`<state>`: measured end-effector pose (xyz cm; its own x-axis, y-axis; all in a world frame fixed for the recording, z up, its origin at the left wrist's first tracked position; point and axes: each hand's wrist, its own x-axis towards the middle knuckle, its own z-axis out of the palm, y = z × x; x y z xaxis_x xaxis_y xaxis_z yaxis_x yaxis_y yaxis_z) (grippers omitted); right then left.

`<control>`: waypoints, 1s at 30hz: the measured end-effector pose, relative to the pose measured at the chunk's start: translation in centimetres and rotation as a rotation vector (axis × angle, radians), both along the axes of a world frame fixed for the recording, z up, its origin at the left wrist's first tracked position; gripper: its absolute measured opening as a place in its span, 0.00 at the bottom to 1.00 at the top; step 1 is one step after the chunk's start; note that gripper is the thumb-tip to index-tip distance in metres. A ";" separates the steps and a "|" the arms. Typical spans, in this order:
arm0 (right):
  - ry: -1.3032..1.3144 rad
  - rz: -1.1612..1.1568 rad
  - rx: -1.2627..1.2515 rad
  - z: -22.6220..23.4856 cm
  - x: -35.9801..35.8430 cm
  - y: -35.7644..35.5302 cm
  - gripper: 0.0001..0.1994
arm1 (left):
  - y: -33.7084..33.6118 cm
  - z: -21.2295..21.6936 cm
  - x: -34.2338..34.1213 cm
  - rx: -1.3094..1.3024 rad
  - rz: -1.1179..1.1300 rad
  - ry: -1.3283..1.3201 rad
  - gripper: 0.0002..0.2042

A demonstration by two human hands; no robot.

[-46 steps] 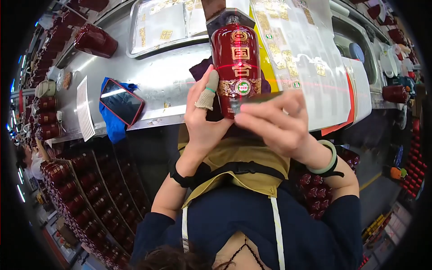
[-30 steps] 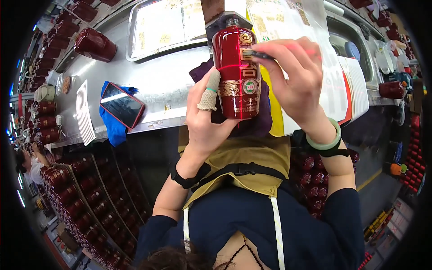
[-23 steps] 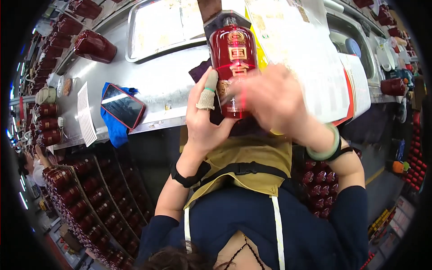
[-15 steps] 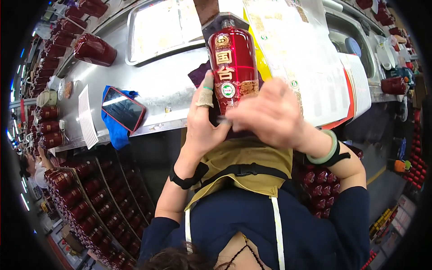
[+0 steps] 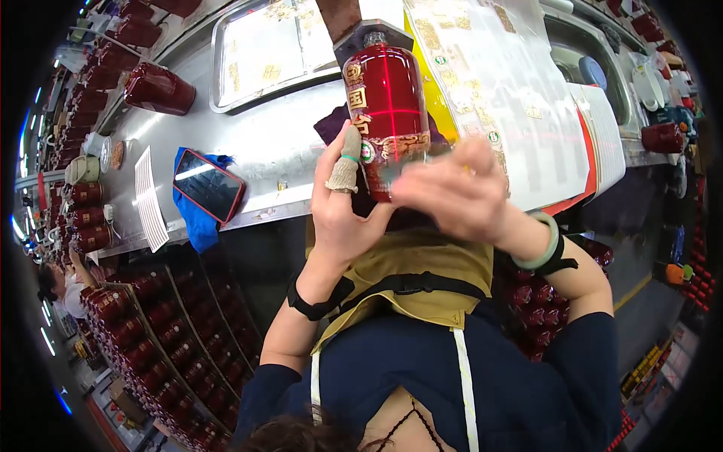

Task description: Manually applying and smoothing gold labels onto red glass bottles at a production line station.

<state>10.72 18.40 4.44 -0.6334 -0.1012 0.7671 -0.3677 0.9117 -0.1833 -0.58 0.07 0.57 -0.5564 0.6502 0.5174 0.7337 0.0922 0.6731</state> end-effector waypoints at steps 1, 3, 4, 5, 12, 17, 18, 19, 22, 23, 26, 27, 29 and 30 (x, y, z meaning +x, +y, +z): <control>0.018 0.128 0.075 0.2 0.1 -0.3 0.13 | 0.0 -0.1 -0.1 -0.018 0.008 -0.001 0.46; -0.094 0.139 -0.009 1.1 0.2 -0.4 0.13 | -0.1 -0.3 -0.2 0.002 -0.027 -0.070 0.45; -0.052 -0.036 -0.038 1.3 -0.1 -0.2 0.13 | -0.2 -0.3 -0.3 -0.013 -0.033 -0.064 0.44; -0.016 -0.214 -0.071 1.4 -0.4 0.1 0.12 | -0.2 -0.3 -0.5 -0.019 -0.049 -0.046 0.44; -0.111 0.054 -0.126 2.5 -0.6 -0.8 0.12 | 0.3 0.4 0.5 -0.001 0.011 -0.012 0.43; -0.005 -0.143 -0.038 1.4 -0.7 0.2 0.10 | 0.5 0.1 0.7 0.024 0.064 0.075 0.41; -0.014 0.035 -0.055 1.4 -0.3 -0.4 0.14 | 0.3 0.0 0.5 0.021 0.058 0.071 0.40; 0.001 0.167 0.061 1.4 0.0 -0.5 0.14 | 0.3 -0.2 0.5 0.061 0.027 -0.002 0.39; -0.006 -0.048 -0.085 0.6 0.1 -0.3 0.10 | 0.0 -0.4 0.4 0.031 0.013 -0.007 0.40; -0.044 -0.232 -0.096 0.6 0.2 0.1 0.08 | -0.1 -0.3 0.4 0.009 0.011 -0.009 0.40; -0.034 0.103 -0.066 0.0 1.0 -0.6 0.11 | 0.0 0.4 0.7 -0.034 0.022 0.008 0.40; -0.020 0.273 -0.037 0.0 1.4 -1.0 0.10 | 0.2 0.8 0.8 -0.058 0.016 0.030 0.40; -0.060 0.178 -0.138 -0.1 2.1 -0.7 0.09 | 0.4 1.7 1.0 -0.137 0.019 0.113 0.42; -0.134 0.018 -0.377 -0.2 2.2 -0.2 0.10 | 0.5 2.2 1.2 -0.198 0.022 0.168 0.43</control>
